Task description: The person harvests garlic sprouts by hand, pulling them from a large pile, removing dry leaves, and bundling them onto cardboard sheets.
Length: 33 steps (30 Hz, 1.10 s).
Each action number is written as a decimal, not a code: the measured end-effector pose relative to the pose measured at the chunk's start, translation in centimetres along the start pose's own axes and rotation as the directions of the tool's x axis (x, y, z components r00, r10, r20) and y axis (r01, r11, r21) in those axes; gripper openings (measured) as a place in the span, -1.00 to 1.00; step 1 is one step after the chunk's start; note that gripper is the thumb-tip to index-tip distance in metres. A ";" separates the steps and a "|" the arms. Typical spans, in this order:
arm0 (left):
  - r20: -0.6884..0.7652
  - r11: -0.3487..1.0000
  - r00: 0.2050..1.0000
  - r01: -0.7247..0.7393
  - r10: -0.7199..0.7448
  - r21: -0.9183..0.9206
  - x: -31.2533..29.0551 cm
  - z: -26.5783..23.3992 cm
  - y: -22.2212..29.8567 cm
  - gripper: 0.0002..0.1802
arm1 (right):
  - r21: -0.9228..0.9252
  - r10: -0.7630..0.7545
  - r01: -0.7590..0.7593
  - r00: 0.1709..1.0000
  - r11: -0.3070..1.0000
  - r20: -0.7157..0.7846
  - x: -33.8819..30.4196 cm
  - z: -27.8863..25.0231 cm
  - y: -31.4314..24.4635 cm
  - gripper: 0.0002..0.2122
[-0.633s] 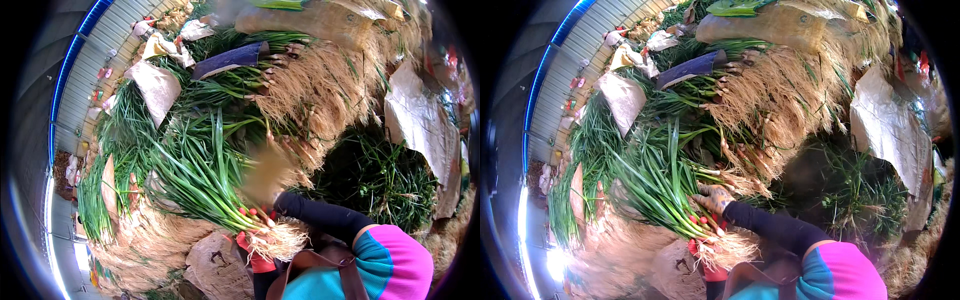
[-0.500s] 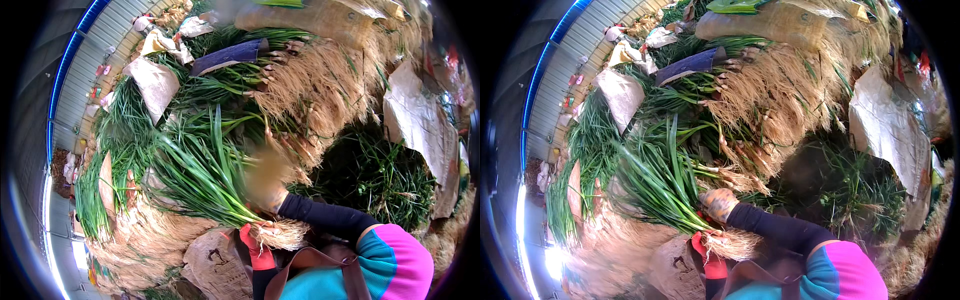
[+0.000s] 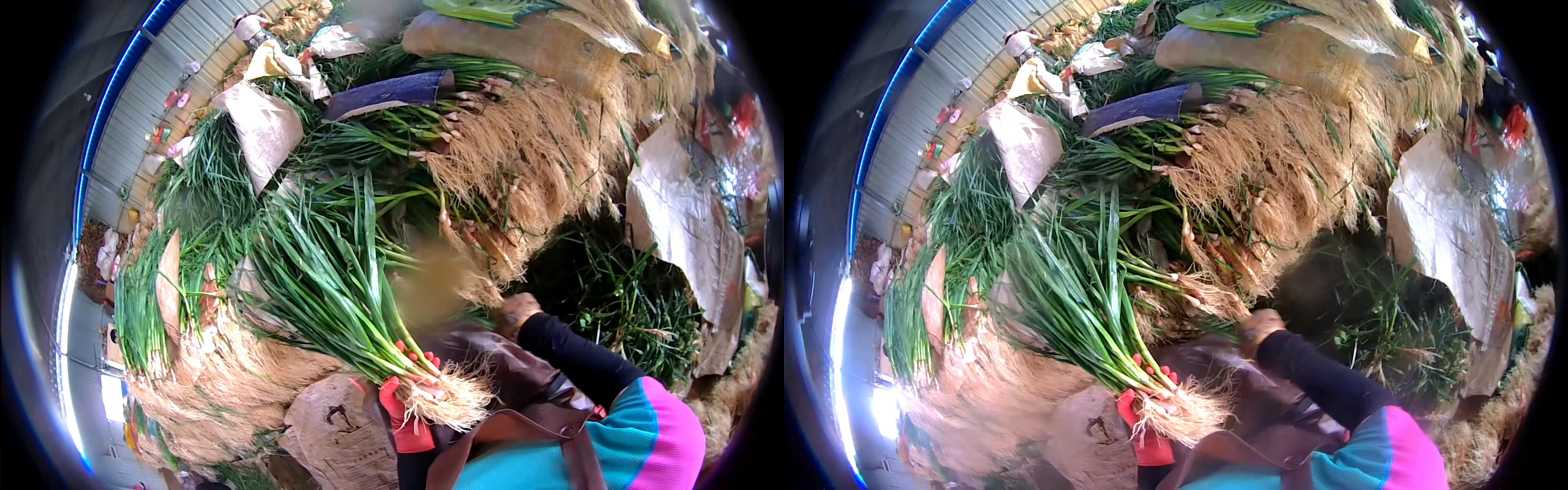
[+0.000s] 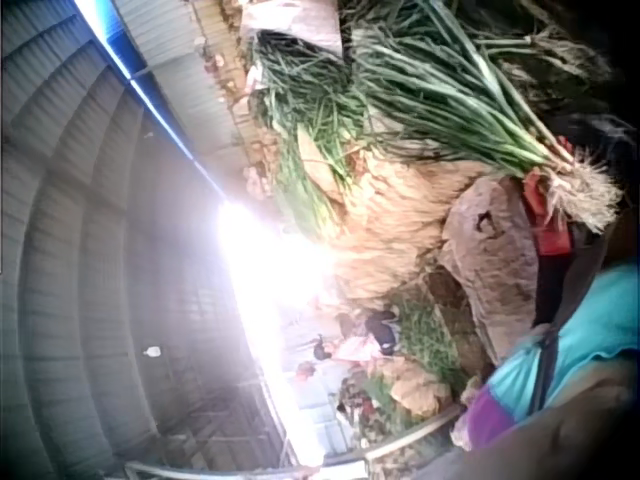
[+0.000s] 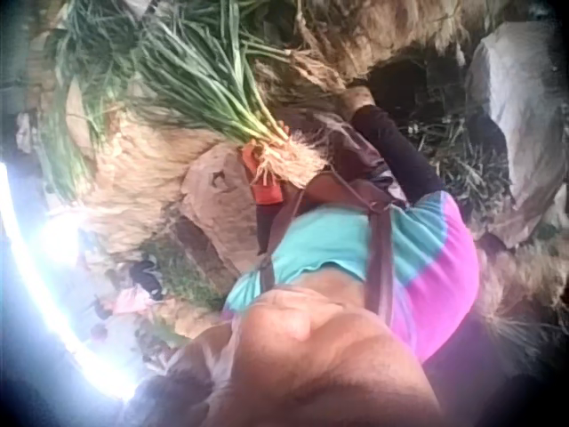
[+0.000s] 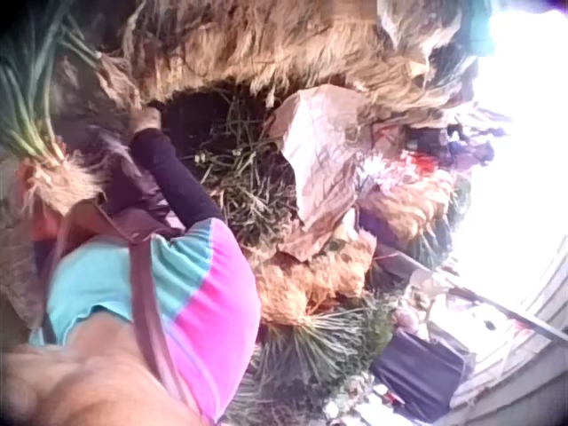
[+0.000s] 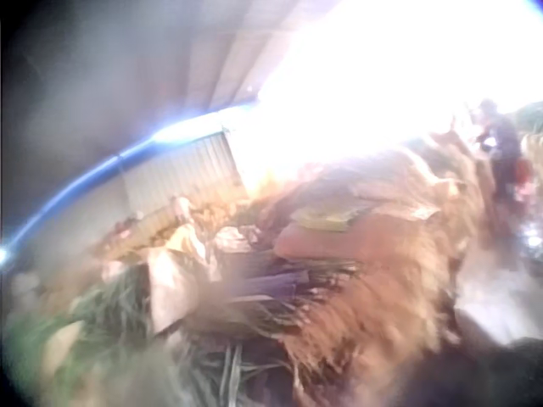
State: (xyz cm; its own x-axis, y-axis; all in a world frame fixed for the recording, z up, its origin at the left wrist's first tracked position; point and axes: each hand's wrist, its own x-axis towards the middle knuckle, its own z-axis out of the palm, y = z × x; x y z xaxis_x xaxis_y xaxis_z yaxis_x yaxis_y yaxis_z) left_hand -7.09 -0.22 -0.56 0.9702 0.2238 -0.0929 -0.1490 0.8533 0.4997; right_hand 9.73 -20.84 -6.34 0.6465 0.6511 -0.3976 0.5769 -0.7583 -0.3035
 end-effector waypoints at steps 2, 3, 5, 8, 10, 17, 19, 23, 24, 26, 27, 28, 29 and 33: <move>-0.014 0.998 1.000 -0.016 0.017 0.057 -0.6 -0.6 -0.2 -0.20 | 0.339 -0.151 0.285 0.916 0.896 -0.371 -0.8 -6.7 -6.2 -0.71; -0.029 0.994 0.999 -0.024 0.027 0.110 -0.7 -1.2 -0.5 -0.19 | 0.401 -0.166 0.394 0.852 0.827 -0.496 -0.1 -7.2 -8.0 -0.69; -0.101 0.988 0.995 0.008 0.008 0.152 -1.6 0.1 -0.7 -0.23 | 0.348 -0.216 0.476 0.787 0.808 -0.577 1.2 -8.7 -11.7 -0.65; -0.162 0.960 0.987 0.039 0.006 0.277 -3.4 -1.8 -0.7 -0.26 | 0.576 -0.102 0.509 0.799 0.639 -0.592 6.9 -4.7 -11.9 -0.65; -0.169 0.968 0.985 0.064 -0.022 0.243 -4.4 -0.9 -0.1 -0.24 | 0.813 -0.029 0.528 0.842 0.247 -0.538 8.8 -2.6 -11.1 -0.75; -0.183 0.971 0.969 0.192 -0.164 0.146 -7.6 -0.2 0.0 -0.25 | 0.840 -0.144 0.121 0.963 -0.529 -0.229 4.2 -8.2 -9.5 -0.98; -0.185 0.966 0.966 0.209 -0.181 0.150 -7.7 -0.3 -0.1 -0.25 | 0.795 -0.110 0.173 0.951 -0.581 -0.288 6.2 -8.2 -8.0 -0.95; -0.192 0.961 0.959 0.239 -0.210 0.143 -7.9 -0.5 -0.4 -0.25 | 0.745 0.332 0.607 0.787 -0.276 -0.519 10.8 -7.4 -6.4 -0.83; -0.198 0.960 0.957 0.241 -0.211 0.144 -7.9 -0.5 -0.3 -0.25 | 0.733 0.489 0.584 0.553 0.349 -0.674 9.4 -9.1 -6.1 -0.81; -0.187 0.957 0.958 0.247 -0.218 0.149 -7.9 -0.4 -0.3 -0.25 | 0.843 0.343 0.537 0.799 -0.036 -0.494 11.6 -7.5 -4.3 -0.79; -0.180 0.956 0.957 0.254 -0.226 0.149 -7.8 -0.5 -0.5 -0.25 | 0.848 0.110 0.435 0.900 -0.303 -0.423 12.7 -6.0 -3.7 -0.78; -0.187 0.957 0.957 0.251 -0.222 0.146 -8.0 -0.6 -0.5 -0.25 | 0.890 -0.003 0.455 0.891 0.029 -0.455 12.6 -5.4 -4.7 -0.67; -0.190 0.956 0.956 0.253 -0.224 0.147 -8.0 -0.7 -0.3 -0.25 | 0.777 -0.116 0.485 0.868 0.402 -0.482 12.4 -5.0 -5.6 -0.56; -0.195 0.956 0.955 0.255 -0.225 0.147 -8.1 -0.8 -0.4 -0.24 | 0.579 -0.250 0.520 0.839 0.628 -0.483 11.4 -5.8 -7.6 -0.37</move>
State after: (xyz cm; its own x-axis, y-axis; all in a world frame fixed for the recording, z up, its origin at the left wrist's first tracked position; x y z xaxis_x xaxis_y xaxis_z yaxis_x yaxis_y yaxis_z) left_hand -15.09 -1.99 -0.71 0.9223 0.1136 -0.3694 0.1337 0.8031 0.5807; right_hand 15.67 -7.45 -3.54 0.6392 0.7521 0.1602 0.4093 -0.1563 -0.8989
